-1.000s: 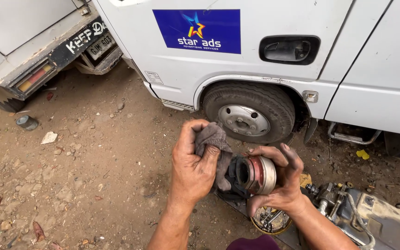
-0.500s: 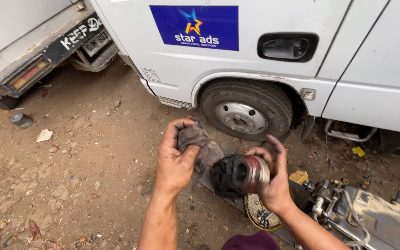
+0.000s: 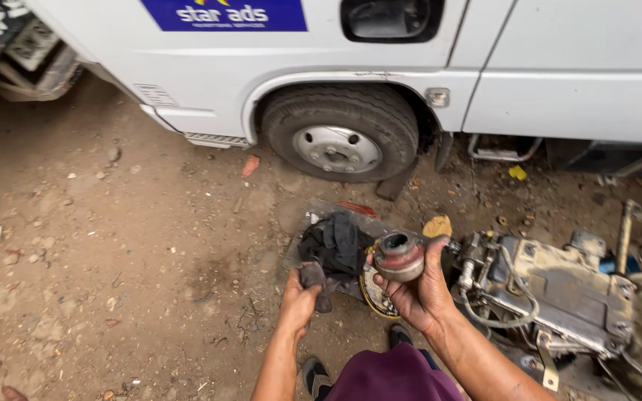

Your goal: The person manipulates a small metal component inside a large, open gearbox casing. They then pick up a cylindrical bearing, wipe it with a dark cloth, and place the cloth on a nearby surface. The person continues to handle the bearing and other small parts while moving around the vehicle.

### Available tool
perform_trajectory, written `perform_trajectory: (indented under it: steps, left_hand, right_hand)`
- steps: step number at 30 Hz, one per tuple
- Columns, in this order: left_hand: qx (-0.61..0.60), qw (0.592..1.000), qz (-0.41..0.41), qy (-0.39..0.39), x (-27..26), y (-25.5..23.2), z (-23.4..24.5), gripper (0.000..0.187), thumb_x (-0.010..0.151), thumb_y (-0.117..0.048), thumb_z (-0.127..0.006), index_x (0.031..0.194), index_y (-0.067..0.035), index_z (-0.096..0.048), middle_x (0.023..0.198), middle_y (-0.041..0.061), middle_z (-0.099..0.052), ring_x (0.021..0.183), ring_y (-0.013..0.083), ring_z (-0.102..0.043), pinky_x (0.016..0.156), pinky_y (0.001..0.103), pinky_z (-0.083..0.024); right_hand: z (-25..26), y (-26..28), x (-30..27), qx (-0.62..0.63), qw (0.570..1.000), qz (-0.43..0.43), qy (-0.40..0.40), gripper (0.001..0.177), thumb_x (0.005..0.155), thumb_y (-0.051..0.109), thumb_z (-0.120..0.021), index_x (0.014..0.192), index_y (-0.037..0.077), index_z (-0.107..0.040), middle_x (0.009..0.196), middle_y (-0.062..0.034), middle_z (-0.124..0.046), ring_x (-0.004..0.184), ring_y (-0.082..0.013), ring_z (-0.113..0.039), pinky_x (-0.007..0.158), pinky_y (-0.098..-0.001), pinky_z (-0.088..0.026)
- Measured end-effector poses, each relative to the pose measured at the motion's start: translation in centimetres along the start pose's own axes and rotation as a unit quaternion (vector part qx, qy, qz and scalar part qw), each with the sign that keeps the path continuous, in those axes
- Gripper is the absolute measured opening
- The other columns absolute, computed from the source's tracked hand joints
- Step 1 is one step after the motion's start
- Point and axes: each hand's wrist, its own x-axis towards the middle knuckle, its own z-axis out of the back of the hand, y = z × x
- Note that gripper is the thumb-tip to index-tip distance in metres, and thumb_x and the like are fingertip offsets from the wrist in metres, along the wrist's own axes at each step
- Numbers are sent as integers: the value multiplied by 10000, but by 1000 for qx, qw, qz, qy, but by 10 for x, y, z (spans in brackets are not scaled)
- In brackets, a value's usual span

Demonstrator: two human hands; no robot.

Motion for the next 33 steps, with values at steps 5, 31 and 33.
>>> perform_trajectory:
  steps: [5,31,33]
  left_hand:
    - [21,998,9,62,15,41,-30,280,924,98,-545,1138,-6,-694,892,96,-740,584,147,-583,486,267,-453]
    - [451,875,85,154,181,221,-192,1044,722,-334,-750,1613,-345,-206,1593,145,-388,1411,422,-480,1138,698,-238]
    - [248,944,105,188,143,169,-206,858,810,-181,-750,1549,-139,-315,1501,280,-442,1383,472,-488,1148,644,-318]
  right_hand:
    - [31,18,12,-14,994,26,-108,839,881,765,-492,1167,-17,-595,999,-245,-696,788,-264,-690,649,-322,-608]
    - [178,66,9,-92,945,-17,-313,705,923,753,-501,1046,67,-607,878,-151,-713,785,-322,-747,685,-426,-635]
    - [170,68,9,-111,944,-22,-310,680,926,732,-523,1061,69,-584,868,-149,-709,766,-309,-743,660,-421,-629]
